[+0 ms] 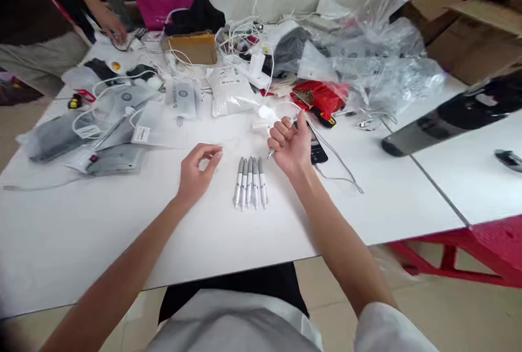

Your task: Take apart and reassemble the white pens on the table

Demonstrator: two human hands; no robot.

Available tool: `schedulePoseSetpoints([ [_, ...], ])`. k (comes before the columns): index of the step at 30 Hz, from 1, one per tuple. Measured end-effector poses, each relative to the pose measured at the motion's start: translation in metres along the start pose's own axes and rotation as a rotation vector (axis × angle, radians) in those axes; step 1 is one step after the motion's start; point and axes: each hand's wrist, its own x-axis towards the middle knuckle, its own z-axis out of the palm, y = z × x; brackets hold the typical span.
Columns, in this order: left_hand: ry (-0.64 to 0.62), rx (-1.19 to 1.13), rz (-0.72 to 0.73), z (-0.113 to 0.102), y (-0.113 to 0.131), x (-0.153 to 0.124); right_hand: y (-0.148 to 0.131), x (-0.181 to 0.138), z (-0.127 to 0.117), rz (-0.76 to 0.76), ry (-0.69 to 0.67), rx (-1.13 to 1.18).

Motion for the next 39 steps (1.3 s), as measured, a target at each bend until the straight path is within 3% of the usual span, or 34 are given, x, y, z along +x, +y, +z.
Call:
schedulePoseSetpoints([
  [4,-0.033,0.024,0.034,0.001,0.002,0.000,-0.012,0.005,-0.021,0.024,-0.023,-0.024],
  [9,-0.058,0.044,0.072,0.002,0.004,-0.001,-0.014,0.014,-0.046,0.126,-0.239,0.272],
  [15,-0.096,0.065,0.072,0.003,0.006,-0.002,-0.014,0.015,-0.045,0.280,-0.393,0.491],
  [20,-0.155,0.087,0.114,0.003,0.005,-0.004,-0.014,0.016,-0.045,0.259,-0.378,0.476],
  [27,-0.235,0.288,0.194,0.006,-0.004,-0.010,-0.010,0.016,-0.046,0.106,-0.246,0.215],
  [32,-0.355,0.388,0.267,0.008,-0.006,-0.013,-0.010,0.004,-0.020,-0.048,-0.169,-0.110],
  [36,-0.453,0.462,0.298,0.010,-0.005,-0.016,-0.011,-0.008,0.005,-0.287,-0.114,-0.464],
  [39,-0.475,0.483,0.284,0.010,-0.004,-0.018,-0.010,-0.030,0.004,-0.503,-0.075,-0.770],
])
